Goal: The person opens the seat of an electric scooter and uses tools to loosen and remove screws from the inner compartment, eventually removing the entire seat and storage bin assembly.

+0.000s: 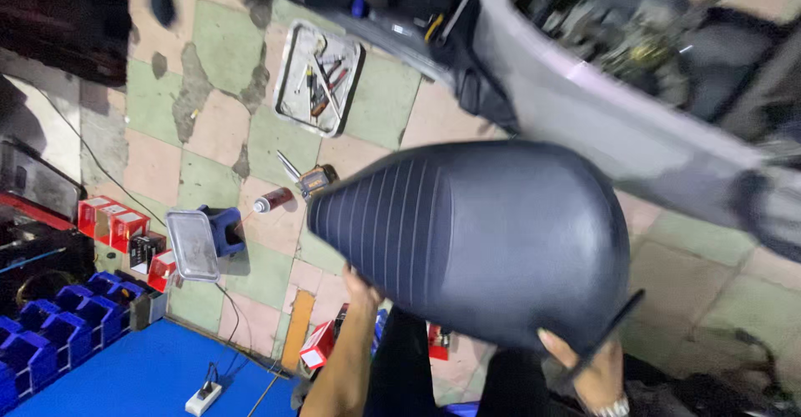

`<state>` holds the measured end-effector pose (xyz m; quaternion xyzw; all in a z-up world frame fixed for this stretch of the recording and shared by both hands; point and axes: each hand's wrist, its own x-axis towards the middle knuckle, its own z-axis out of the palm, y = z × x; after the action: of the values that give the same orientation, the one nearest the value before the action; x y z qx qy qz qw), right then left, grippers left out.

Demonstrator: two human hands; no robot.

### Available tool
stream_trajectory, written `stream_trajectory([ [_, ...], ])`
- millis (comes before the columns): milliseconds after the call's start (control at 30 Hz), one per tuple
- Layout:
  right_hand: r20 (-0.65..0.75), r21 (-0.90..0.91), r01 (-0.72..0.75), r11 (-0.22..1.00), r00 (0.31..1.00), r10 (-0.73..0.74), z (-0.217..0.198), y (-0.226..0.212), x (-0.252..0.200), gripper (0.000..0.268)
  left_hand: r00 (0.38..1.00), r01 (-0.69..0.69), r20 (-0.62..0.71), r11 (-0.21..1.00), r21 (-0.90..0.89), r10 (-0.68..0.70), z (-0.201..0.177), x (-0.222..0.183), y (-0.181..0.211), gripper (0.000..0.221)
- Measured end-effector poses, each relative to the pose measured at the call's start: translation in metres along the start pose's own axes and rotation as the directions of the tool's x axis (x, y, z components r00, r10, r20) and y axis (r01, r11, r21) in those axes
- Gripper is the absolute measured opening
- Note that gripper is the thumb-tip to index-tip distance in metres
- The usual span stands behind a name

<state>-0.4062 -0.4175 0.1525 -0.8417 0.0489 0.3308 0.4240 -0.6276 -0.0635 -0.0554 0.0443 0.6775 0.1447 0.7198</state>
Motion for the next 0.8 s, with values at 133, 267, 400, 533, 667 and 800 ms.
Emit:
stream_trajectory([
  [133, -0.054, 0.271, 0.008, 0.962, 0.998, 0.007, 0.116, 0.079, 0.053, 0.047, 0.997, -0.052, 0.070, 0.986, 0.158, 0.041, 0.005, 0.145, 0.025, 0.091],
  [267, -0.082, 0.296, -0.038, 0.955, 0.995, 0.065, 0.213, 0.161, 0.110, 0.044, 0.945, -0.264, 0.251, 0.942, 0.209, 0.209, 0.011, 0.254, 0.018, 0.086],
  [400, -0.108, 0.357, -0.157, 0.921, 0.972, 0.208, 0.279, 0.220, 0.148, 0.041, 0.931, -0.242, 0.325, 0.946, 0.214, 0.164, 0.001, 0.293, -0.012, 0.090],
  [533, -0.141, 0.346, -0.293, 0.891, 0.923, 0.359, 0.298, 0.268, 0.144, 0.040, 0.997, 0.013, -0.079, 0.910, 0.415, 0.021, -0.019, 0.295, -0.014, 0.089],
  [667, -0.293, 0.197, -0.457, 0.867, 0.817, 0.497, 0.298, 0.292, 0.128, 0.040, 0.991, 0.044, -0.130, 0.862, 0.504, 0.026, -0.054, 0.289, -0.030, 0.074],
  [800, -0.393, -0.084, -0.611, 0.787, 0.746, 0.537, 0.291, 0.284, 0.109, 0.041, 0.773, -0.431, 0.422, -0.096, 0.897, 0.475, -0.076, 0.234, -0.082, 0.033],
])
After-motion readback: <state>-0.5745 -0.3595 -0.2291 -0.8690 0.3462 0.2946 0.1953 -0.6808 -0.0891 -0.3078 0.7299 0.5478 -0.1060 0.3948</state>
